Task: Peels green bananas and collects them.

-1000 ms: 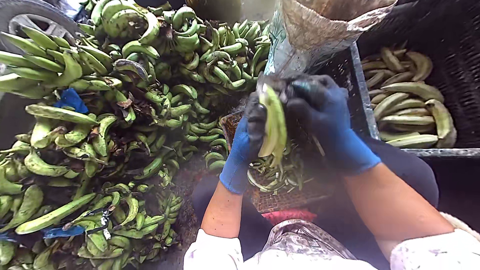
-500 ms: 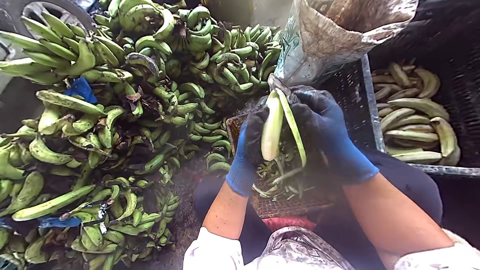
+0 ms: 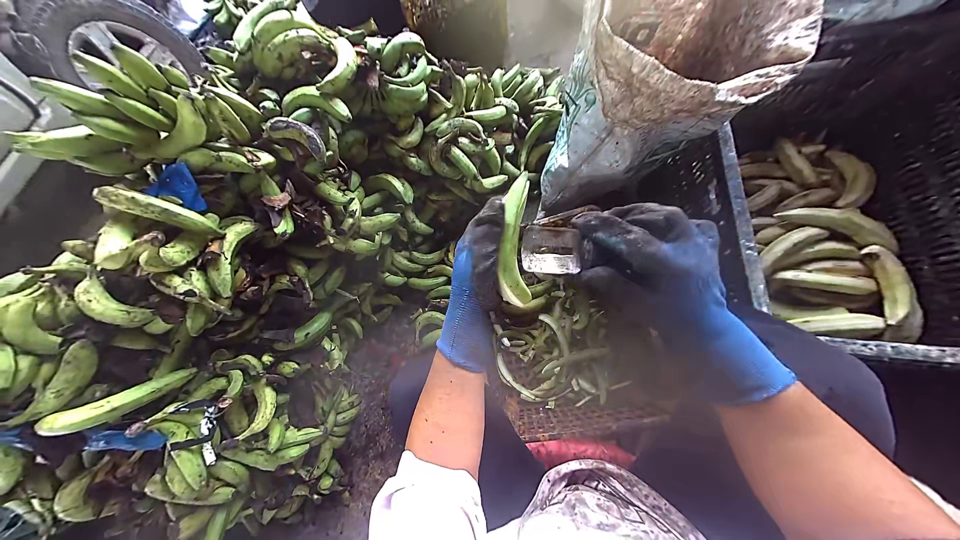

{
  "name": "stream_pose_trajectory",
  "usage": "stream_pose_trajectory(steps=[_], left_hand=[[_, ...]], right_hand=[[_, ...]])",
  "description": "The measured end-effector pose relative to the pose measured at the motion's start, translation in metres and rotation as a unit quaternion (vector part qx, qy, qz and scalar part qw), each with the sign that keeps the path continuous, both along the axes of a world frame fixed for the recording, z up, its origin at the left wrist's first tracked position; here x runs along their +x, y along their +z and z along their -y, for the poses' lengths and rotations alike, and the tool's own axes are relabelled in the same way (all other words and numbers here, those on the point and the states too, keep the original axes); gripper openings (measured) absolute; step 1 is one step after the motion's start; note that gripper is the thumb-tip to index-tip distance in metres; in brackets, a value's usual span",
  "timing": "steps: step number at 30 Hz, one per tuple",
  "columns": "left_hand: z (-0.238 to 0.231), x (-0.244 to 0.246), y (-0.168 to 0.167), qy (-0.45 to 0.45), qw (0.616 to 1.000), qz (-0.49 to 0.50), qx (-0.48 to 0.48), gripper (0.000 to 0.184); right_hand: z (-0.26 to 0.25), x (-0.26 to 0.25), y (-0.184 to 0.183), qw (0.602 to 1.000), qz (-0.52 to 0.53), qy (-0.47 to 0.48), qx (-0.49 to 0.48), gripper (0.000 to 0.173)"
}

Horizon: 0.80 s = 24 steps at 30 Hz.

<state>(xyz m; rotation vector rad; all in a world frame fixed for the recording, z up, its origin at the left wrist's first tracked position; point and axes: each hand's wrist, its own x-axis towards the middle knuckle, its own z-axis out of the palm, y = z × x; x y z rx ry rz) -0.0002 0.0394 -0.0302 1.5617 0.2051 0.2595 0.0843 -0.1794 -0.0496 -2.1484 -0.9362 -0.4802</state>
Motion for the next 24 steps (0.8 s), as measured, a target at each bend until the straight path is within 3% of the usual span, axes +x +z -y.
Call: stream_pose_trajectory(steps=[3,8,11,14,16,18,20,22,24], left_hand=[[0.002,0.01,0.003,0.028,0.997,-0.024,0.062,0.047],[-0.007,0.008,-0.007,0.002,0.996,-0.09,-0.027,0.049],[-0.008,0.016,-0.057,-0.081,0.984,-0.126,-0.098,0.034],[-0.006,0.023,-0.101,-0.116,0.971,-0.195,-0.072,0.037],[0.0,0.035,-0.089,-0.139,0.963,-0.23,-0.014,0.034],[0.001,0.038,-0.082,-0.192,0.948,-0.251,0.048,0.046],[0.004,0.041,-0.099,-0.211,0.938,-0.261,0.088,0.058],[0.015,0.044,-0.128,-0.2,0.926,-0.294,0.126,0.051],[0.029,0.046,-0.16,-0.222,0.893,-0.343,0.189,0.037]], right_hand=[[0.002,-0.007,0.006,0.996,-0.017,0.032,-0.087,0.053],[0.034,0.0,0.017,0.956,-0.089,0.032,-0.277,0.044],[0.039,0.01,0.005,0.926,-0.139,0.039,-0.349,0.034],[0.05,0.02,0.005,0.89,-0.22,0.084,-0.39,0.025],[0.066,0.025,0.013,0.891,-0.285,0.113,-0.336,0.027],[0.077,0.026,0.019,0.911,-0.309,0.105,-0.252,0.031],[0.08,0.024,0.027,0.938,-0.31,0.073,-0.138,0.035],[0.078,0.02,0.033,0.946,-0.322,0.036,0.006,0.033],[0.073,0.016,0.035,0.924,-0.345,0.023,0.16,0.026]])
